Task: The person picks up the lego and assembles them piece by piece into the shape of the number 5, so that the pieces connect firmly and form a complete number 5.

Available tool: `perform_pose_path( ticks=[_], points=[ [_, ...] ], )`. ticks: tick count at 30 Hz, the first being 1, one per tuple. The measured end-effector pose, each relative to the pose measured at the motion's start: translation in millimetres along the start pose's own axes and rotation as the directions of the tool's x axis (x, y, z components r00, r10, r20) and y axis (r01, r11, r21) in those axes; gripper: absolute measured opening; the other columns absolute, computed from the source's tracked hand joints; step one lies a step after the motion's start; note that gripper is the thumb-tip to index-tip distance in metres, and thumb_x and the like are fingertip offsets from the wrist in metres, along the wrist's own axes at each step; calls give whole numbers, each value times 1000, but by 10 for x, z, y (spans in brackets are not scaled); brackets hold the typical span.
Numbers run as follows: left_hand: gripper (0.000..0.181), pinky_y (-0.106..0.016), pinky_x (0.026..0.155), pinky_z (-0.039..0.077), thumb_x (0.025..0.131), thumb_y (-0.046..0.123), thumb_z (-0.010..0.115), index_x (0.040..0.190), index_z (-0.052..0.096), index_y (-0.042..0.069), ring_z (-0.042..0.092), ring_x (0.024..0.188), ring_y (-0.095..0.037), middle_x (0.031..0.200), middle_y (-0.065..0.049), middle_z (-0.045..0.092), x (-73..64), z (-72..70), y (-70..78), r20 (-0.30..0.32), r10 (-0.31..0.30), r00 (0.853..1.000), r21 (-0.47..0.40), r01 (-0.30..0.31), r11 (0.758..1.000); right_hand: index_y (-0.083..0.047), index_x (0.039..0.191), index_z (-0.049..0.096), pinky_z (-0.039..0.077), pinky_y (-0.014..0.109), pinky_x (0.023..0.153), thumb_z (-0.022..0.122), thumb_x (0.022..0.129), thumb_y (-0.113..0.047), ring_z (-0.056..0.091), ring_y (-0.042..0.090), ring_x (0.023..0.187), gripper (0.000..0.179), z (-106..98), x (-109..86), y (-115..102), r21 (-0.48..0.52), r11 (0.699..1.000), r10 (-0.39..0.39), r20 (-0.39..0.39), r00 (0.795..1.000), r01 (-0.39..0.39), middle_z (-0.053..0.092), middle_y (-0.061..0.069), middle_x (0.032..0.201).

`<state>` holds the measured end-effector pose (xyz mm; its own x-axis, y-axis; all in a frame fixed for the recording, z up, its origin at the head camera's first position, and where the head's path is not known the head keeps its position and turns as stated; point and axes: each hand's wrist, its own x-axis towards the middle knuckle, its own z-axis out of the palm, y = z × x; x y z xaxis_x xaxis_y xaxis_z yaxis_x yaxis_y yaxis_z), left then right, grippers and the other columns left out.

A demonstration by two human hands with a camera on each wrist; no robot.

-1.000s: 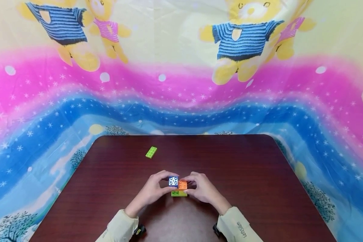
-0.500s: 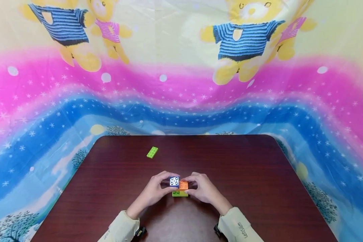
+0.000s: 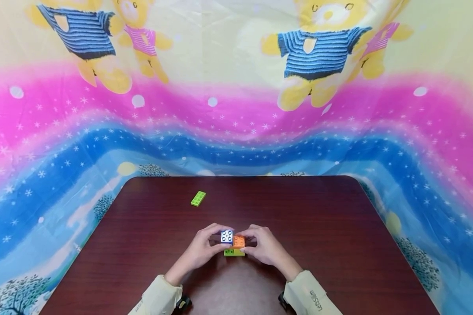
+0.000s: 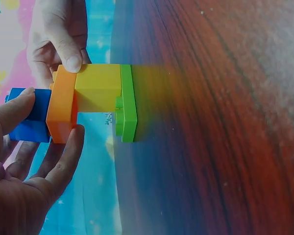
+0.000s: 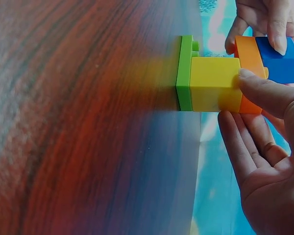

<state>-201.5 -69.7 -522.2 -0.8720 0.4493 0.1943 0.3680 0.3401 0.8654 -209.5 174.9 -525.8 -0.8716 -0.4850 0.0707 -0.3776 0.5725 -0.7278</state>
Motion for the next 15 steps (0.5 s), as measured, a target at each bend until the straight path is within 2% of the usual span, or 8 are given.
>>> perform_pose_path(
  ticks=[10,15],
  points=[
    [40,-30,90,60,93,21,79,131,69,12,71,103,-22,114,1,67,-2,4,-32,-7,-8,1000,-14,8,1000,-17,126,75,62,31,87,85,87,-13,67,12,98,40,12,4,23,2,1000,-7,-1,1000,7,62,-10,97],
    [38,-30,91,60,94,23,78,130,70,22,71,102,-15,115,3,67,-10,9,-46,-9,-14,1000,-14,14,1000,-17,126,75,62,31,85,85,87,-14,68,13,97,41,20,10,32,-1,1000,-4,-2,1000,4,62,-10,97]
  ],
)
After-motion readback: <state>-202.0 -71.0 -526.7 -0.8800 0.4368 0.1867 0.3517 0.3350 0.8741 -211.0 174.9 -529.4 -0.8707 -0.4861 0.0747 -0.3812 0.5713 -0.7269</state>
